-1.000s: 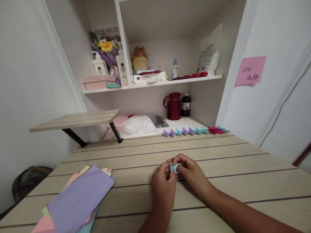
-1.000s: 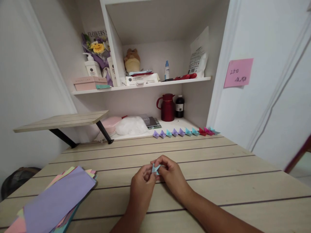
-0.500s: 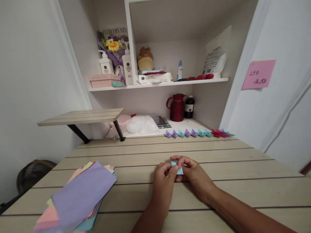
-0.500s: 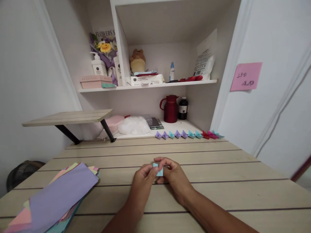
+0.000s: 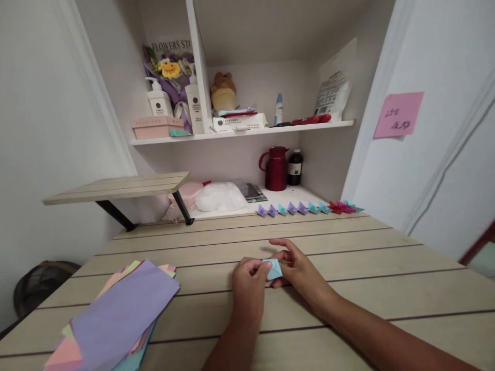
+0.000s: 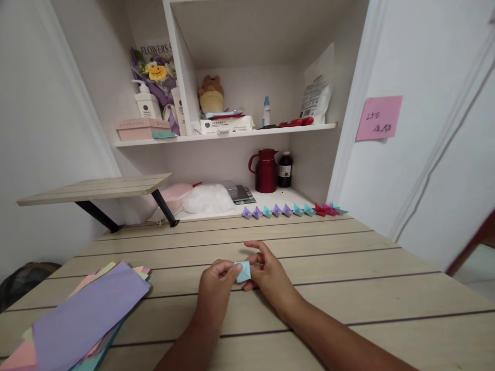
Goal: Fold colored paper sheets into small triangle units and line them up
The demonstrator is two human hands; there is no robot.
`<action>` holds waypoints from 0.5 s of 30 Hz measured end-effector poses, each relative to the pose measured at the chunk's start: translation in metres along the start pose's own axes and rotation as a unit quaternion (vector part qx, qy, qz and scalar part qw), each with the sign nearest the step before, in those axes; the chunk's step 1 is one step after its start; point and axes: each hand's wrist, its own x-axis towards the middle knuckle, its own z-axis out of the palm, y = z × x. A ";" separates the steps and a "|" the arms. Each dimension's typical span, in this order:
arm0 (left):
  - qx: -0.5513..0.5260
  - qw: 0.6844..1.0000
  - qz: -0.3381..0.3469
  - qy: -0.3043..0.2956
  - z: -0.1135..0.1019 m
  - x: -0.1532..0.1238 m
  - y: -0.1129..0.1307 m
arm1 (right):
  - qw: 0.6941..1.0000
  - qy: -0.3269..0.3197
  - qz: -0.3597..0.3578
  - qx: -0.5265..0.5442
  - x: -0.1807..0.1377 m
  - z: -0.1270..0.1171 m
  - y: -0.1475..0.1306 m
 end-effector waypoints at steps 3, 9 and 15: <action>0.008 0.999 -0.008 0.049 -0.004 0.003 -0.001 | 0.999 -0.039 0.032 -0.016 0.000 0.002 0.000; -0.002 0.998 -0.044 0.036 -0.009 0.006 -0.001 | 0.995 -0.069 0.067 0.001 -0.004 0.004 -0.009; 0.072 0.995 -0.029 0.065 -0.007 0.005 -0.005 | 0.991 -0.089 0.073 -0.064 -0.006 0.006 -0.010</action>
